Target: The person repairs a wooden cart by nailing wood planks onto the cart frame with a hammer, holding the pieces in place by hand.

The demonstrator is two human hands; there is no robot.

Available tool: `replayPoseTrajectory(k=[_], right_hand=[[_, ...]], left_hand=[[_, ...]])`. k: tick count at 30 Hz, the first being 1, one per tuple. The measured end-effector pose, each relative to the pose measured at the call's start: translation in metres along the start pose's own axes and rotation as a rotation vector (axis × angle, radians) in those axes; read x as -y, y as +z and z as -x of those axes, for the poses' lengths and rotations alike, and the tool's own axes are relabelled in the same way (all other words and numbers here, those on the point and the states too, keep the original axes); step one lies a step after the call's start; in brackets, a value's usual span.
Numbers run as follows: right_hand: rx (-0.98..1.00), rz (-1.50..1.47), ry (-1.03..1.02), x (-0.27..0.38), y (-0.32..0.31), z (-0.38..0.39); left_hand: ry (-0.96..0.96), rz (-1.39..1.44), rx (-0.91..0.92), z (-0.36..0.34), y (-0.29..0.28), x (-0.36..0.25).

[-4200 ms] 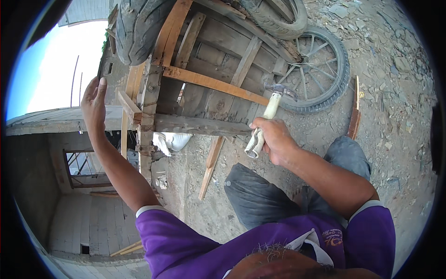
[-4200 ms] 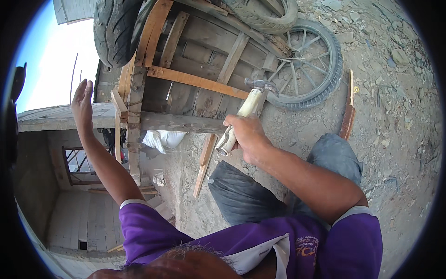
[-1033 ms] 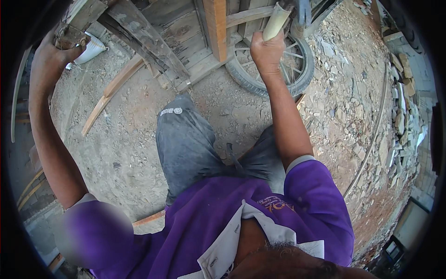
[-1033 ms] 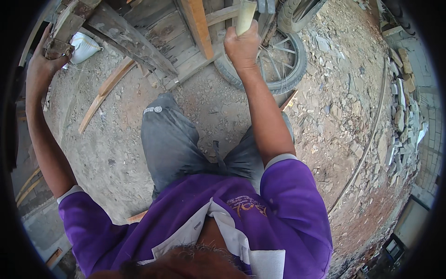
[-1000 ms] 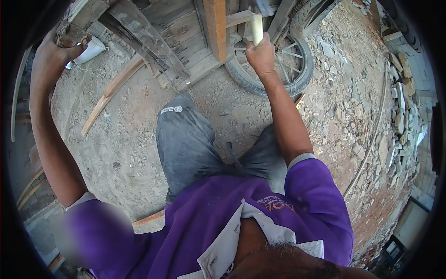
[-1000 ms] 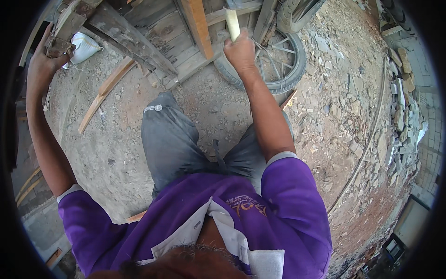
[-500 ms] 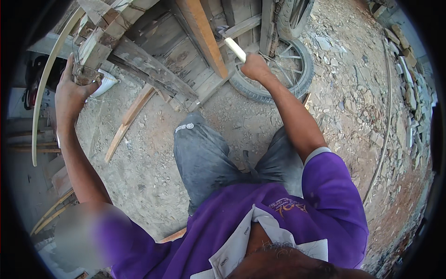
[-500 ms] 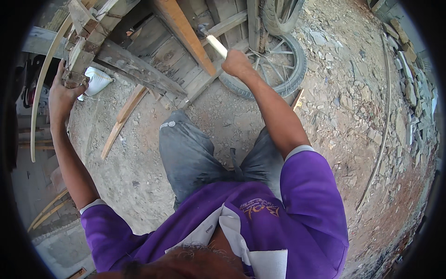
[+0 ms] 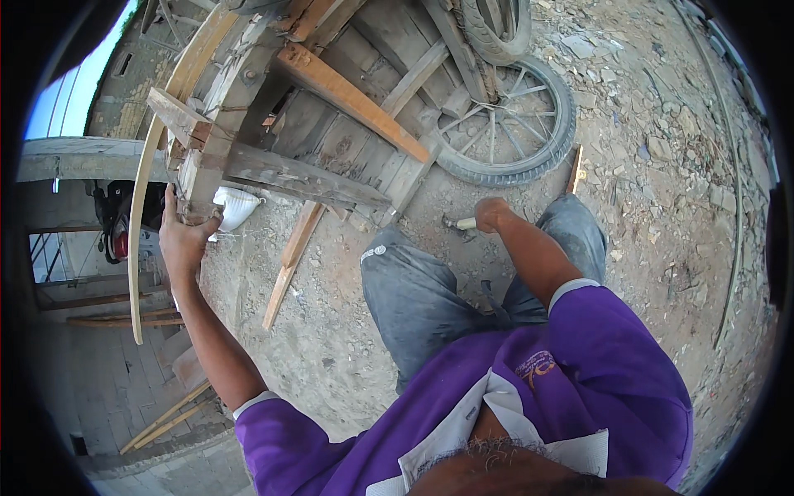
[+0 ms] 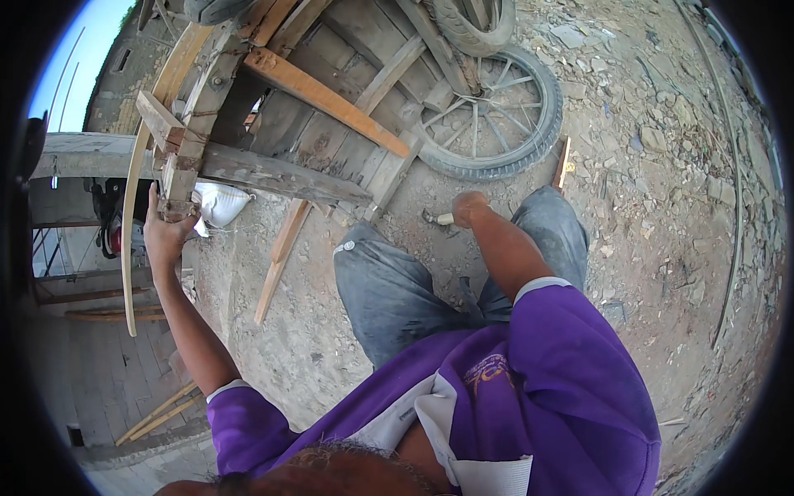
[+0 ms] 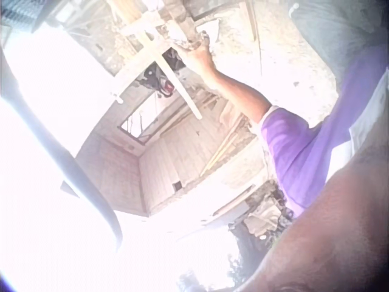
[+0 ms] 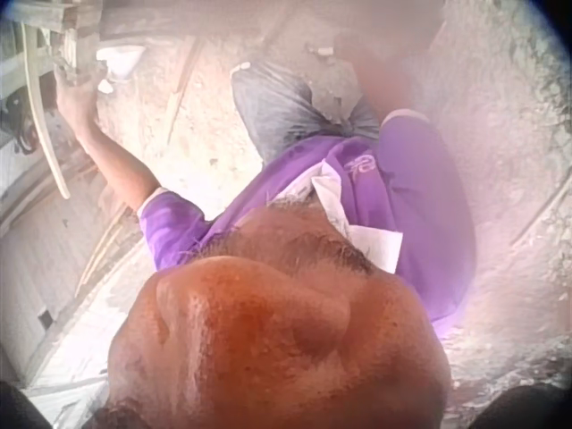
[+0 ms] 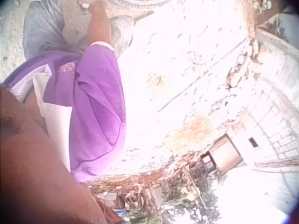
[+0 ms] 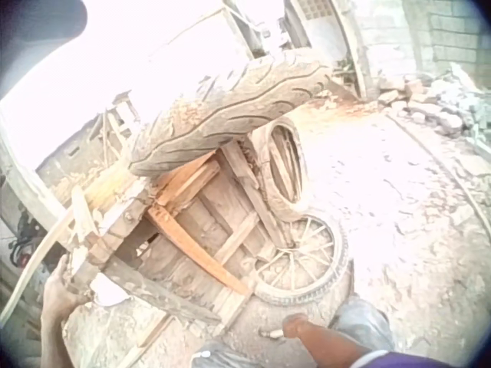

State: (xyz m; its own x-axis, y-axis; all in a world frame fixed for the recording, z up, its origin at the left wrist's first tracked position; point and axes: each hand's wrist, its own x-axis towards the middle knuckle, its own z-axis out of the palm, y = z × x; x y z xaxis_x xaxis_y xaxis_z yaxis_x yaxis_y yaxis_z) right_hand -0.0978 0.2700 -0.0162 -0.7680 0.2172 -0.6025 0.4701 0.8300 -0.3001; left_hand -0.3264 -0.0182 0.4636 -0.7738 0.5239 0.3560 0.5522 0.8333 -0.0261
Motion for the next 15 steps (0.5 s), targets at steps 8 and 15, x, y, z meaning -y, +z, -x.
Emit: replayPoseTrajectory(k=[8, 15], right_hand=[[0.043, 0.051, 0.005, -0.007, 0.025, -0.017], [0.052, 0.207, 0.315, -0.026, 0.020, -0.031]], left_hand=[[-0.032, -0.038, 0.019, 0.000, -0.002, -0.009], [-0.072, -0.058, 0.042, -0.002, 0.006, -0.013]])
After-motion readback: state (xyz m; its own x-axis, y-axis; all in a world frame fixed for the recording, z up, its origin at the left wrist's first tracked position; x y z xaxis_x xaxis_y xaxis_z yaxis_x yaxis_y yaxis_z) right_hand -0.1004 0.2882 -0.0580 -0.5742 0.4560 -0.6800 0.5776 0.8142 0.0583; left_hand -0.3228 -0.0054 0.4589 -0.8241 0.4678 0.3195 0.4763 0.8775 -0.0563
